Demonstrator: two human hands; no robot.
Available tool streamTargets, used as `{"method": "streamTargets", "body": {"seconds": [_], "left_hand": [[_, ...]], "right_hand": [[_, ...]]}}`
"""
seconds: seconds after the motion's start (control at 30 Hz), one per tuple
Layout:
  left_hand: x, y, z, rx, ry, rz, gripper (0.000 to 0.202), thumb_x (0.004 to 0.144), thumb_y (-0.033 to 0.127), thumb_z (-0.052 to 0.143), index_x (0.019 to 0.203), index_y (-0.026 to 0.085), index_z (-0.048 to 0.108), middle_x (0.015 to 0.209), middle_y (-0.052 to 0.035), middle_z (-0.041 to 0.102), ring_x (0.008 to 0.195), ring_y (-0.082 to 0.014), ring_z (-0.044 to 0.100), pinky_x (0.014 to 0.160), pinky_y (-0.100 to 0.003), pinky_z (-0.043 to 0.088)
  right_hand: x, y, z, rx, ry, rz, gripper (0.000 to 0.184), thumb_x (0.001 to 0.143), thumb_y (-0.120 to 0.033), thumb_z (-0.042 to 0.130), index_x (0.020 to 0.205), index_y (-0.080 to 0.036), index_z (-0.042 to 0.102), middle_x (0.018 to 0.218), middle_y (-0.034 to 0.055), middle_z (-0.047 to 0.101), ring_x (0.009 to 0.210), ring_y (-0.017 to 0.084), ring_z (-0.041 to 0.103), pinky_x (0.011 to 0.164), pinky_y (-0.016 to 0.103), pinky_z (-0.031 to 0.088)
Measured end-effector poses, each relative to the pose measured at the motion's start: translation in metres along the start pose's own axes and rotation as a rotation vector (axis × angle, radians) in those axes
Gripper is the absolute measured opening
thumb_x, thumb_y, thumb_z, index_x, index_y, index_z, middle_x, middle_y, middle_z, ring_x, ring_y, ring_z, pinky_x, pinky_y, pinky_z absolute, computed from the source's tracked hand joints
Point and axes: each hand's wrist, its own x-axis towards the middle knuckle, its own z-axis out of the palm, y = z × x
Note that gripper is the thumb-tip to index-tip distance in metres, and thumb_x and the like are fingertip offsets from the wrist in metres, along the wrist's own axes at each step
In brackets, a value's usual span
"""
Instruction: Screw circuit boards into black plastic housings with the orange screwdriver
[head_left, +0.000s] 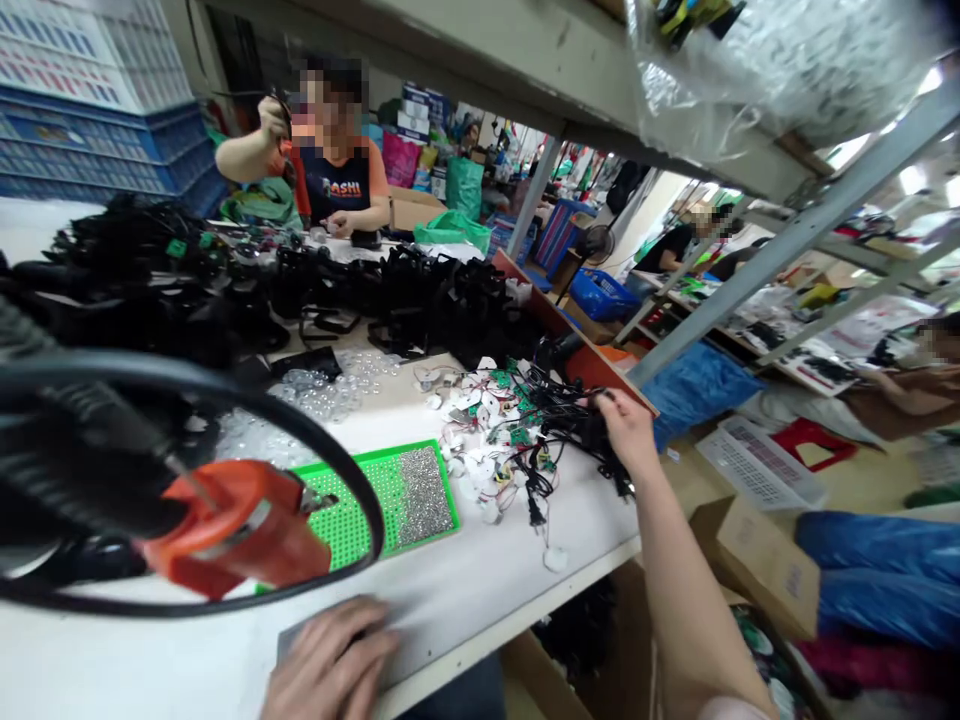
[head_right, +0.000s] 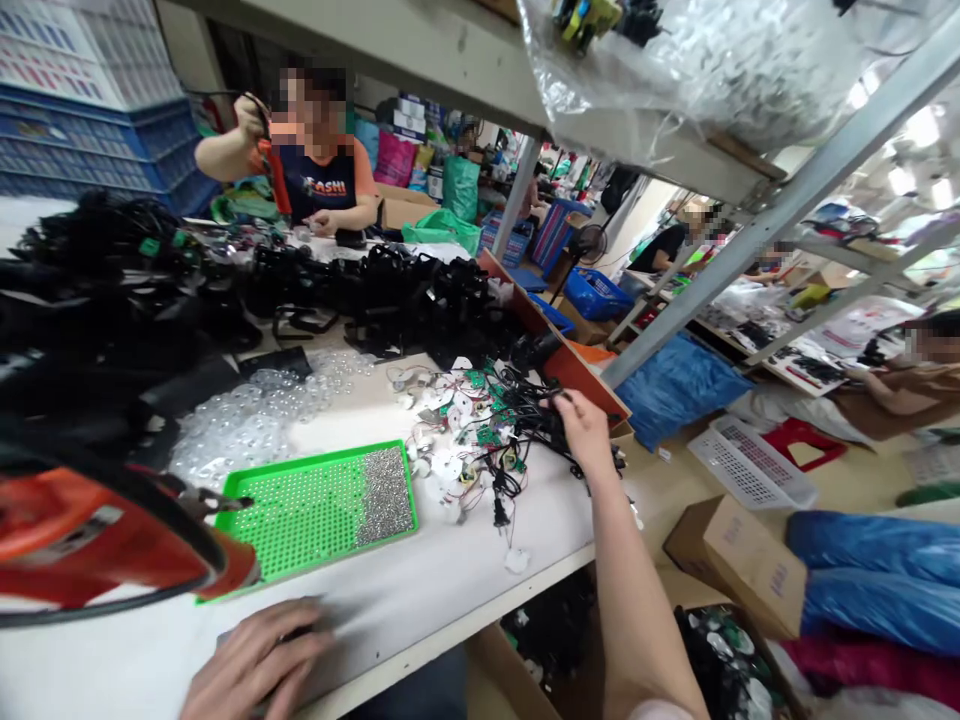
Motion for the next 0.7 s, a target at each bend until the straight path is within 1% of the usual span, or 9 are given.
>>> {"method": "streamTargets", "body": {"seconds": [0.1,0.2,0.27,0.33,0.43,0.5,0.57,0.63,0.7], "left_hand": [[0.04,0.011,0.024,-0.083,-0.082,-0.07,0.026,0.089,0.014,0.051,0.108,0.026,0.064,0.112,-0.0064,0.068,0.105,-0.0202,0.063,0.086,-0.033,0.053],[0.091,0.014,0.054,-0.117,-0.187,-0.193,0.032,0.091,0.022,0.05,0.121,0.027,0.058,0.126,-0.0085,0.062,0.114,-0.0249,0.06,0.093,-0.044,0.052],[0.126,0.01,0.074,-0.148,-0.226,-0.275,0.047,0.09,0.026,0.051,0.137,0.024,0.045,0.138,-0.0118,0.054,0.126,-0.0282,0.052,0.103,-0.051,0.044],[0.158,0.002,0.092,-0.16,-0.243,-0.373,0.064,0.088,0.031,0.057,0.146,0.017,0.034,0.147,-0.0159,0.044,0.136,-0.03,0.04,0.111,-0.052,0.034],[0.193,-0.009,0.115,-0.215,-0.304,-0.439,0.093,0.077,0.039,0.07,0.151,0.009,0.023,0.155,-0.0208,0.029,0.143,-0.0346,0.027,0.116,-0.051,0.025],[0.206,-0.014,0.126,-0.335,-0.371,-0.451,0.083,0.078,0.041,0.068,0.149,0.015,0.032,0.147,-0.017,0.045,0.135,-0.0341,0.041,0.113,-0.049,0.03],[0.212,-0.018,0.132,-0.441,-0.414,-0.476,0.057,0.086,0.04,0.059,0.139,0.021,0.049,0.126,-0.0106,0.064,0.116,-0.0301,0.058,0.104,-0.045,0.04],[0.212,-0.022,0.134,-0.487,-0.408,-0.518,0.047,0.09,0.041,0.051,0.132,0.022,0.056,0.113,-0.0081,0.069,0.105,-0.0274,0.062,0.097,-0.041,0.044],[0.211,-0.025,0.134,-0.518,-0.388,-0.559,0.054,0.088,0.047,0.053,0.134,0.019,0.053,0.114,-0.01,0.068,0.104,-0.0274,0.061,0.094,-0.04,0.045]], "right_hand": [[0.005,-0.023,-0.014,0.246,0.197,0.004,0.044,0.096,-0.048,0.033,0.108,-0.017,0.062,0.078,0.0036,0.07,0.069,0.018,0.067,0.066,0.031,0.054],[0.016,-0.057,-0.024,0.373,0.204,-0.111,0.035,0.092,-0.049,0.048,0.098,-0.02,0.065,0.067,-0.001,0.064,0.061,0.015,0.063,0.064,0.029,0.053],[0.028,-0.082,-0.033,0.477,0.324,-0.218,0.034,0.093,-0.05,0.046,0.097,-0.021,0.064,0.06,-0.0039,0.058,0.053,0.013,0.058,0.058,0.028,0.051],[0.041,-0.106,-0.041,0.637,0.496,-0.341,0.032,0.094,-0.05,0.046,0.096,-0.022,0.061,0.057,-0.0064,0.051,0.046,0.011,0.05,0.052,0.026,0.048],[0.059,-0.138,-0.05,0.751,0.573,-0.495,0.028,0.093,-0.051,0.049,0.094,-0.025,0.059,0.056,-0.0073,0.047,0.042,0.01,0.045,0.047,0.025,0.044],[0.066,-0.153,-0.056,0.742,0.582,-0.552,0.027,0.094,-0.051,0.048,0.094,-0.026,0.059,0.057,-0.0071,0.047,0.043,0.01,0.046,0.046,0.025,0.044],[0.068,-0.163,-0.063,0.759,0.633,-0.599,0.024,0.095,-0.046,0.047,0.095,-0.025,0.058,0.058,-0.0074,0.047,0.043,0.009,0.046,0.047,0.024,0.044],[0.064,-0.166,-0.076,0.819,0.691,-0.632,0.018,0.098,-0.035,0.045,0.096,-0.022,0.057,0.059,-0.0077,0.047,0.043,0.006,0.045,0.048,0.021,0.043],[0.055,-0.161,-0.091,0.874,0.727,-0.624,0.015,0.098,-0.026,0.042,0.097,-0.02,0.056,0.06,-0.0073,0.048,0.044,0.004,0.045,0.051,0.02,0.043]]}}
